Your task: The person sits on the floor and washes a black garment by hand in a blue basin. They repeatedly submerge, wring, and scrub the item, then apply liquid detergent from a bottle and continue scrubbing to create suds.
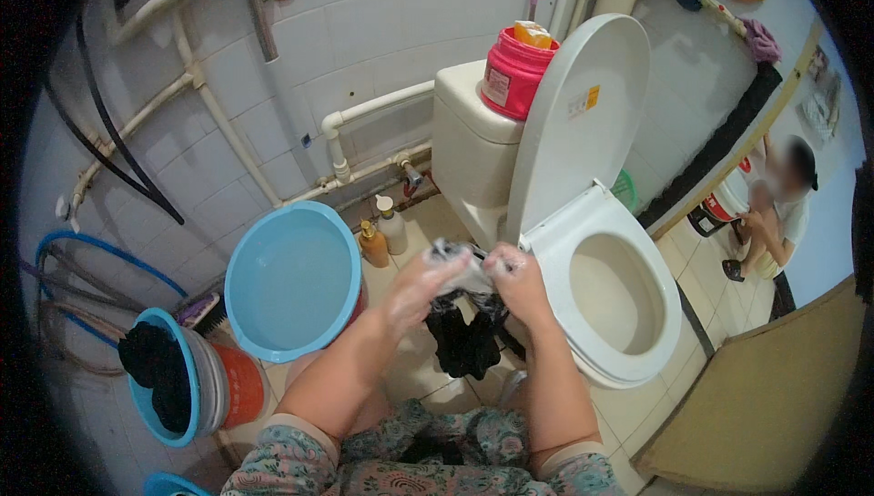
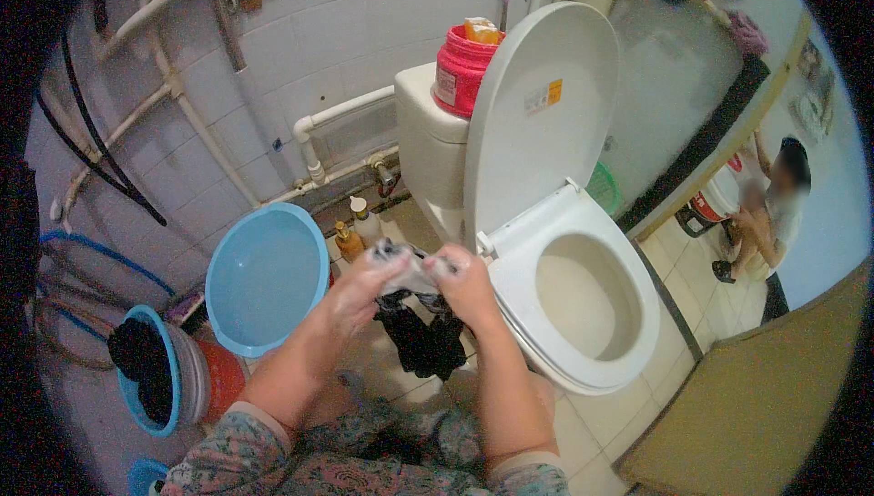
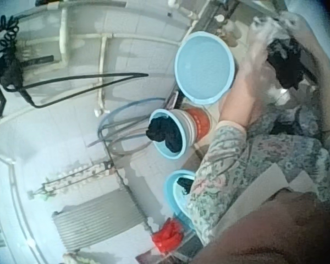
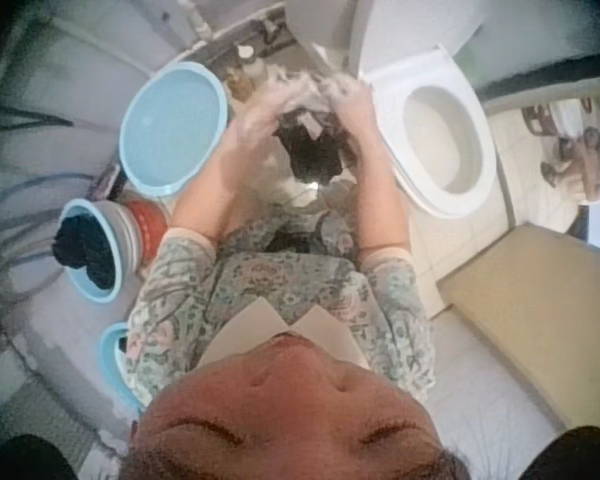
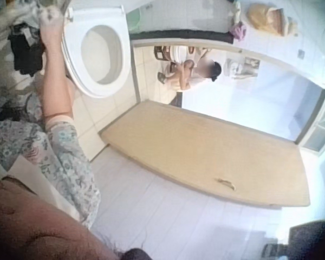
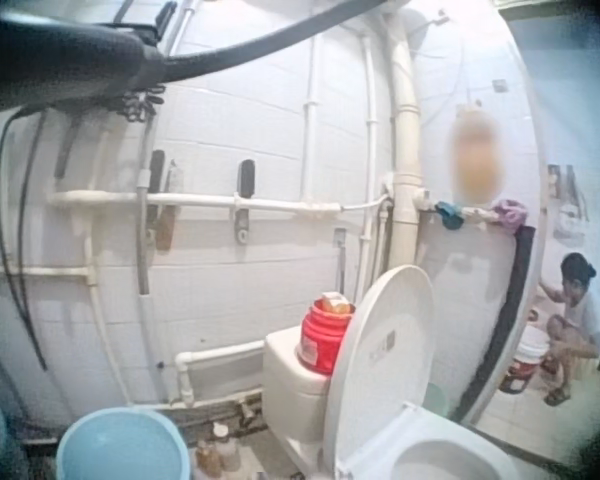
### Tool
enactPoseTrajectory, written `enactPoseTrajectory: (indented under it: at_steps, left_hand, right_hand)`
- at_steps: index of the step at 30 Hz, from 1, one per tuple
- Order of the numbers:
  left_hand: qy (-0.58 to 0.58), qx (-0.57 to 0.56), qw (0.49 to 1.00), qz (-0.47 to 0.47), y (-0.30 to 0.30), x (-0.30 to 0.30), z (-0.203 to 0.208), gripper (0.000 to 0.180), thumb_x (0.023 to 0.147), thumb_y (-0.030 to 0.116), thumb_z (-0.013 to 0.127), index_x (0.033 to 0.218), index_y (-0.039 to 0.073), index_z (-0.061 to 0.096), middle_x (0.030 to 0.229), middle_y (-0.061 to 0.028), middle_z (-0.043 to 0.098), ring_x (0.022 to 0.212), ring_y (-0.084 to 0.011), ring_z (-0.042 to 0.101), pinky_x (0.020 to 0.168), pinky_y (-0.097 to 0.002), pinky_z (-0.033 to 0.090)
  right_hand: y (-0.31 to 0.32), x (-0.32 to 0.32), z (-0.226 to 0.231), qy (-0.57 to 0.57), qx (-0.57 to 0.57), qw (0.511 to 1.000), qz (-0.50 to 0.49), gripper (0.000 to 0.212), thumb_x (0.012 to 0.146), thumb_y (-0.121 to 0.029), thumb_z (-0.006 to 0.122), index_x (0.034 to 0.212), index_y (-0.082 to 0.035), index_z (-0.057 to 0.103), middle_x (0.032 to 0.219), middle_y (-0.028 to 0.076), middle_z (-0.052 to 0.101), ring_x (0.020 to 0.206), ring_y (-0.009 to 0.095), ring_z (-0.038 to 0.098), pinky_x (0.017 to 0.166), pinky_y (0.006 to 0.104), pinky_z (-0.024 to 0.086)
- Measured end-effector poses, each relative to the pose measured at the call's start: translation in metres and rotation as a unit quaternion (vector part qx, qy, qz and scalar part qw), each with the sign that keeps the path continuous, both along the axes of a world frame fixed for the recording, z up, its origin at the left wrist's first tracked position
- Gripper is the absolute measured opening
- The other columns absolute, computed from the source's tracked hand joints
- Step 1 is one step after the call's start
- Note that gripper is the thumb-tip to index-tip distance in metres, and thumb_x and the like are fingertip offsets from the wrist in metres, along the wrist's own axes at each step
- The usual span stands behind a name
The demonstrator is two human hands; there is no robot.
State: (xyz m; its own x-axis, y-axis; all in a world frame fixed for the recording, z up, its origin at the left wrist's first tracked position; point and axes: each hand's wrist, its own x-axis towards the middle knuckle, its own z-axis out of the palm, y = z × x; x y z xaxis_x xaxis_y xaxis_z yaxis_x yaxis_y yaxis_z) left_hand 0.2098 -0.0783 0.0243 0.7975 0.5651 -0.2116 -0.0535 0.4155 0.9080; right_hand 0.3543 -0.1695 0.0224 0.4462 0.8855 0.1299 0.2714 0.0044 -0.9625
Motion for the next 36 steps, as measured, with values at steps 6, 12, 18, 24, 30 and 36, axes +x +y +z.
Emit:
enactPoseTrajectory:
  at_steps: [6,12,18,24,30,36]
  left_hand:
    - [-0.127,-0.183,0.961,0.163,0.025,-0.012,0.022,0.032,0.085,0.038,0.056,0.1,0.01,0.052,0.092,-0.0069,0.058,0.09,-0.0229,0.056,0.082,-0.0396,0.044]
    - [-0.069,-0.211,0.959,0.179,0.022,0.011,-0.011,0.032,0.086,0.04,0.054,0.095,0.01,0.05,0.08,-0.0045,0.056,0.068,-0.0152,0.056,0.064,-0.0307,0.049]
    - [-0.137,-0.265,0.941,0.161,-0.023,0.035,-0.018,0.023,0.093,0.032,0.041,0.093,0.012,0.052,0.078,-0.0014,0.053,0.069,-0.0129,0.051,0.06,-0.0289,0.045]
    - [-0.162,-0.317,0.928,0.109,-0.003,0.023,-0.066,0.027,0.092,0.036,0.041,0.097,0.012,0.053,0.085,-0.0036,0.059,0.075,-0.0177,0.058,0.068,-0.0328,0.048]
    - [-0.125,-0.124,0.975,0.135,-0.022,0.018,0.005,0.041,0.089,0.049,0.04,0.1,0.012,0.055,0.091,-0.0055,0.061,0.078,-0.02,0.06,0.07,-0.0349,0.05]
    - [-0.064,-0.204,0.958,0.189,0.002,0.019,0.007,0.042,0.086,0.052,0.046,0.103,0.013,0.048,0.094,-0.0043,0.056,0.084,-0.0205,0.057,0.075,-0.0381,0.049]
  right_hand:
    - [-0.008,0.001,0.01,0.123,-0.035,0.982,0.14,0.03,0.074,-0.027,0.069,0.078,0.001,0.058,0.074,0.0,0.05,0.072,0.011,0.048,0.066,0.0236,0.039]
    - [0.006,-0.05,0.007,-0.103,0.158,0.981,0.047,0.021,0.077,-0.017,0.065,0.069,-0.004,0.049,0.069,0.005,0.047,0.067,0.016,0.05,0.061,0.0256,0.04]
    - [0.024,-0.045,-0.007,-0.315,0.029,0.922,-0.224,0.023,0.073,-0.02,0.063,0.064,-0.008,0.045,0.061,0.01,0.051,0.056,0.03,0.053,0.049,0.0382,0.042]
    - [0.017,-0.06,-0.025,-0.349,0.096,0.921,-0.145,0.031,0.079,-0.025,0.062,0.067,-0.002,0.045,0.062,0.018,0.054,0.056,0.036,0.052,0.049,0.0394,0.042]
    - [0.021,-0.02,-0.033,0.149,0.033,0.98,-0.126,0.029,0.086,-0.028,0.057,0.075,-0.002,0.051,0.064,0.006,0.053,0.062,0.016,0.053,0.057,0.0315,0.04]
    - [0.003,-0.028,-0.021,0.381,-0.071,0.918,0.082,0.032,0.079,-0.024,0.067,0.1,-0.002,0.057,0.09,0.001,0.057,0.078,0.008,0.052,0.072,0.0224,0.042]
